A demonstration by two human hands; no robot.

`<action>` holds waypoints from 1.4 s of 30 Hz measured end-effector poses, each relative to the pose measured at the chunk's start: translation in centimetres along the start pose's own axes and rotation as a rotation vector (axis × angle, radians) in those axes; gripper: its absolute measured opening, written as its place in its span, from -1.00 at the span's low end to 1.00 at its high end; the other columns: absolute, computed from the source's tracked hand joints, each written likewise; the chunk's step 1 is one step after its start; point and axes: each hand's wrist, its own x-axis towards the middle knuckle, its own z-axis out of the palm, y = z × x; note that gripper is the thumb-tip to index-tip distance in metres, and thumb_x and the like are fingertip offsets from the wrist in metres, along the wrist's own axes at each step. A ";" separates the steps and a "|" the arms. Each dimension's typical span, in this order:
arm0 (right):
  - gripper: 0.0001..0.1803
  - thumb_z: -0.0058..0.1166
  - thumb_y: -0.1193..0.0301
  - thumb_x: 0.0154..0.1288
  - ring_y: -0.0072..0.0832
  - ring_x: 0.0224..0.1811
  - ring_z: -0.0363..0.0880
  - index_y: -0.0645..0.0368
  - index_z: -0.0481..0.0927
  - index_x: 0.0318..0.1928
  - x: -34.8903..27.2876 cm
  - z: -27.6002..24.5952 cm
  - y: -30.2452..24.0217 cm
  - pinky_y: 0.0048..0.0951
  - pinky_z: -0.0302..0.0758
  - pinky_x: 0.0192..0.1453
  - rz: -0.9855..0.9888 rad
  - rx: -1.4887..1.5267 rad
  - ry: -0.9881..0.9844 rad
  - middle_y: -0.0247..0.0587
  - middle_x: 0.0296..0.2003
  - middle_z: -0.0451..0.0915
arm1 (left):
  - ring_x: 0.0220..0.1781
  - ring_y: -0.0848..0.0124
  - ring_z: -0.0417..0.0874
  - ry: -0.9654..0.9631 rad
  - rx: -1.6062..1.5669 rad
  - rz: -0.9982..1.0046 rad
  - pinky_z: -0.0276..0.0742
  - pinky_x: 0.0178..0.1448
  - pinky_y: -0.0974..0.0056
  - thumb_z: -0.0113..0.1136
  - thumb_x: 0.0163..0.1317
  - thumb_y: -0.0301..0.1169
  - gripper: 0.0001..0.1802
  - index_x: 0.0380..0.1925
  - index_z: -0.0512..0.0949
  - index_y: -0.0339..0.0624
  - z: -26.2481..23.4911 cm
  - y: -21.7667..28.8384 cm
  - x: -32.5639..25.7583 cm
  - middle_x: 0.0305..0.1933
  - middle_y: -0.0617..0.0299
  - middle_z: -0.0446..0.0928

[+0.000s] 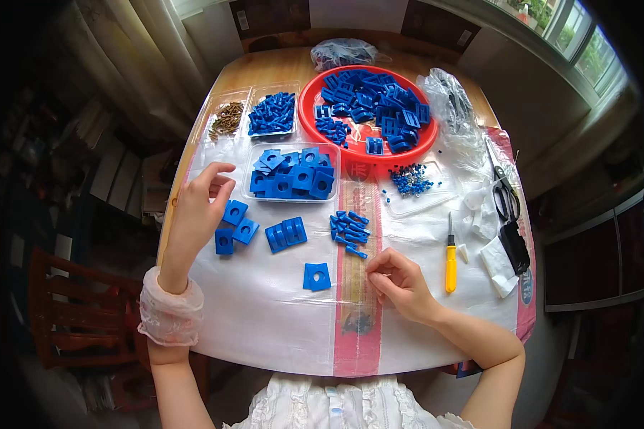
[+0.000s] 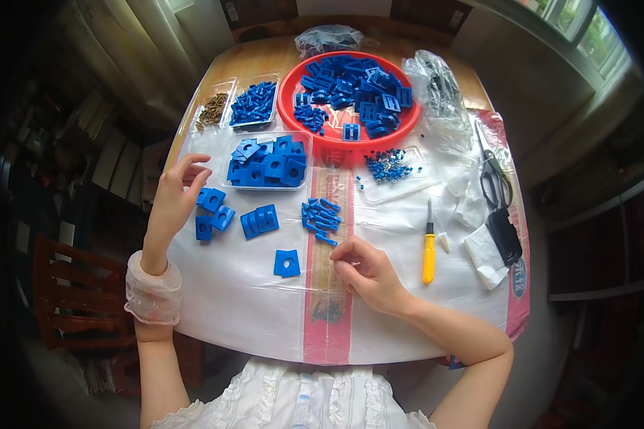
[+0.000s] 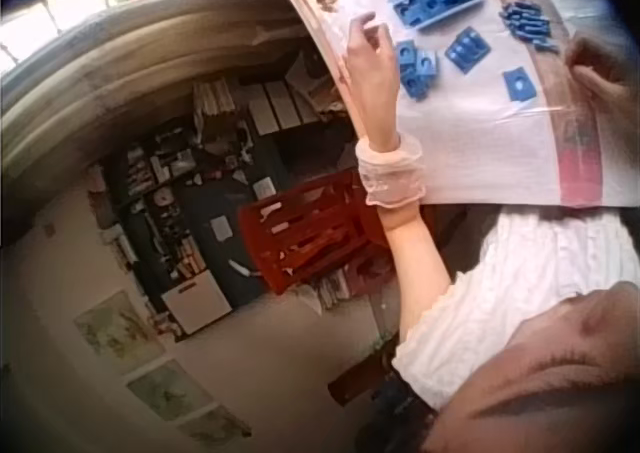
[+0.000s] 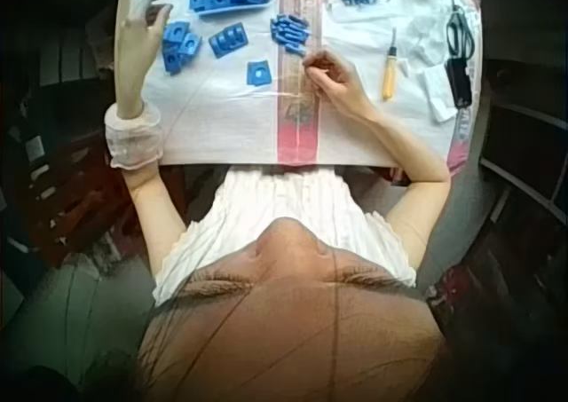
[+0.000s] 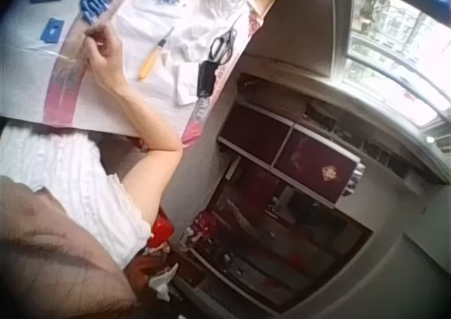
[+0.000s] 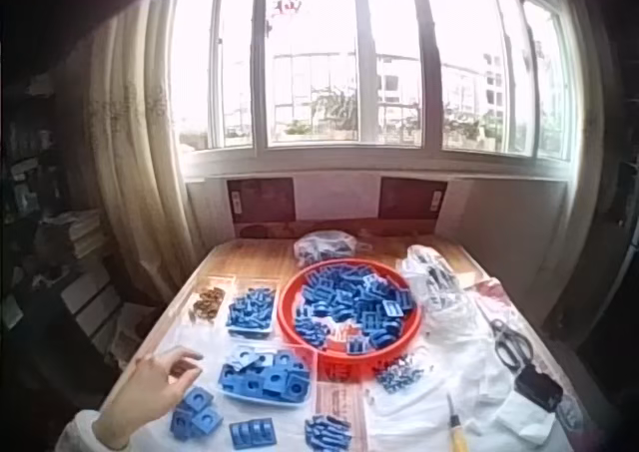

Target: Assembling blue plastic components using liquid adhesive and small blue pegs on a table.

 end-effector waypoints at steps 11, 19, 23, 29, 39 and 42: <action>-0.91 -0.03 0.58 0.39 -0.78 -0.50 0.39 0.24 0.46 -0.12 -0.1 -0.3 -0.2 -0.70 0.35 -0.49 0.005 -0.008 0.002 -0.41 -0.37 0.45 | -0.31 0.23 0.65 -0.062 0.033 0.511 0.52 -0.18 0.21 0.24 0.10 -0.58 -0.83 -0.26 0.62 -0.22 3.1 7.7 -7.8 -0.34 0.15 0.64; -0.89 -0.02 0.58 0.39 -0.78 -0.50 0.39 0.25 0.47 -0.10 -0.2 -0.2 -0.5 -0.70 0.37 -0.47 0.019 -0.007 0.000 -0.40 -0.38 0.45 | -0.30 0.33 0.63 -0.152 -0.028 0.749 0.49 -0.23 0.26 0.32 -0.06 -0.58 -0.73 -0.27 0.63 -0.17 5.2 9.8 -10.2 -0.30 0.24 0.63; -0.89 -0.02 0.58 0.38 -0.78 -0.49 0.40 0.26 0.47 -0.11 -0.1 -0.3 -0.2 -0.70 0.38 -0.47 0.015 -0.005 -0.002 -0.38 -0.35 0.47 | -0.51 0.40 0.58 -0.271 0.046 0.773 0.45 -0.37 0.31 0.25 0.00 -0.50 -0.79 -0.29 0.62 -0.13 5.0 9.7 -11.6 -0.52 0.26 0.57; -0.90 -0.02 0.59 0.38 -0.78 -0.51 0.39 0.27 0.46 -0.12 0.0 -0.1 0.1 -0.70 0.38 -0.49 -0.049 0.009 0.043 -0.36 -0.34 0.50 | -0.79 0.33 0.48 -0.206 0.104 0.517 0.33 -0.64 0.26 0.33 0.12 -0.33 -0.88 -0.36 0.64 -0.06 3.8 9.2 -10.3 -0.81 0.22 0.42; -0.88 -0.02 0.67 0.32 -0.74 -0.43 0.46 0.29 0.48 -0.15 -0.3 0.0 0.1 -0.67 0.43 -0.42 -0.169 -0.023 0.107 -0.34 -0.33 0.52 | -0.49 0.31 0.64 -0.021 0.129 0.281 0.53 -0.40 0.29 0.32 0.17 -0.47 -0.92 -0.36 0.64 -0.23 3.0 6.5 -7.0 -0.44 0.12 0.62; -0.88 -0.01 0.70 0.29 -0.70 -0.34 0.50 0.31 0.50 -0.18 -0.3 0.3 -0.1 -0.64 0.47 -0.33 -0.261 -0.170 0.146 -0.32 -0.33 0.53 | -0.41 0.14 0.63 -0.115 0.072 0.316 0.56 -0.33 0.18 0.24 0.20 -0.50 -0.93 -0.39 0.57 -0.27 4.3 6.0 -7.6 -0.41 0.06 0.54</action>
